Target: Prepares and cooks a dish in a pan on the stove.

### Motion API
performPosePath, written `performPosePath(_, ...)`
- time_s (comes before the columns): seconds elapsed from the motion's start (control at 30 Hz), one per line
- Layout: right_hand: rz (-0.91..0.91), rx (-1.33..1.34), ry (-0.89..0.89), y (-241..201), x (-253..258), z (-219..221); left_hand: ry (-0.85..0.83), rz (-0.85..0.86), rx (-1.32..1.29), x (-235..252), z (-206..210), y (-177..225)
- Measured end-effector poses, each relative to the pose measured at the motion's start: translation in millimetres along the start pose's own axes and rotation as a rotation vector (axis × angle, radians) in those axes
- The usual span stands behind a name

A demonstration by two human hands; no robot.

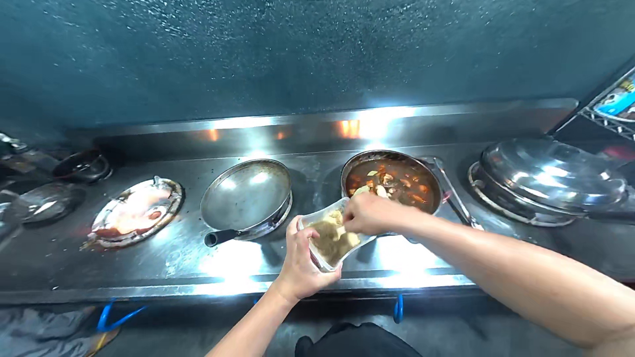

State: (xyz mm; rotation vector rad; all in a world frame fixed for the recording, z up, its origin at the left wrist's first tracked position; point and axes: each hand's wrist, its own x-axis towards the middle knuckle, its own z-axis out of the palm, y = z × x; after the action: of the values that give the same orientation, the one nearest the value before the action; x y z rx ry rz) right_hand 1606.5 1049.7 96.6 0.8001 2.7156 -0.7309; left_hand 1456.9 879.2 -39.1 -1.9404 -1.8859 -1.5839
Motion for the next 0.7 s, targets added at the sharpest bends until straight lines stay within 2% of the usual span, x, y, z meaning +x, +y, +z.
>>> performPosePath(0.1, 0.031, 0.241, -0.117, -15, 27, 37, 0.005, 0.030, -0.027, 5, 2, 3)
performPosePath(0.17, 0.043, 0.401, -0.174, -8, 36, 41, 0.003, 0.029, -0.035, 6, 3, 4)
performPosePath(0.33, 0.042, 0.576, -0.206, 12, 19, -1, 0.008, -0.027, -0.068, 12, 4, 8)
performPosePath(0.43, 0.049, 0.659, -0.136, 38, 6, -28, 0.019, -0.057, -0.088, 21, 7, 10)
performPosePath(0.53, 0.137, 0.754, -0.016, 75, -6, -54, 0.008, -0.111, -0.096, 32, 11, 11)
performPosePath(0.6, 0.278, 0.628, 0.122, 103, -13, -69, 0.000, -0.117, -0.087, 35, 14, 8)
performPosePath(0.7, 0.559, -0.011, 0.347, 126, -21, -73, -0.008, -0.074, -0.054, 31, 14, 4)
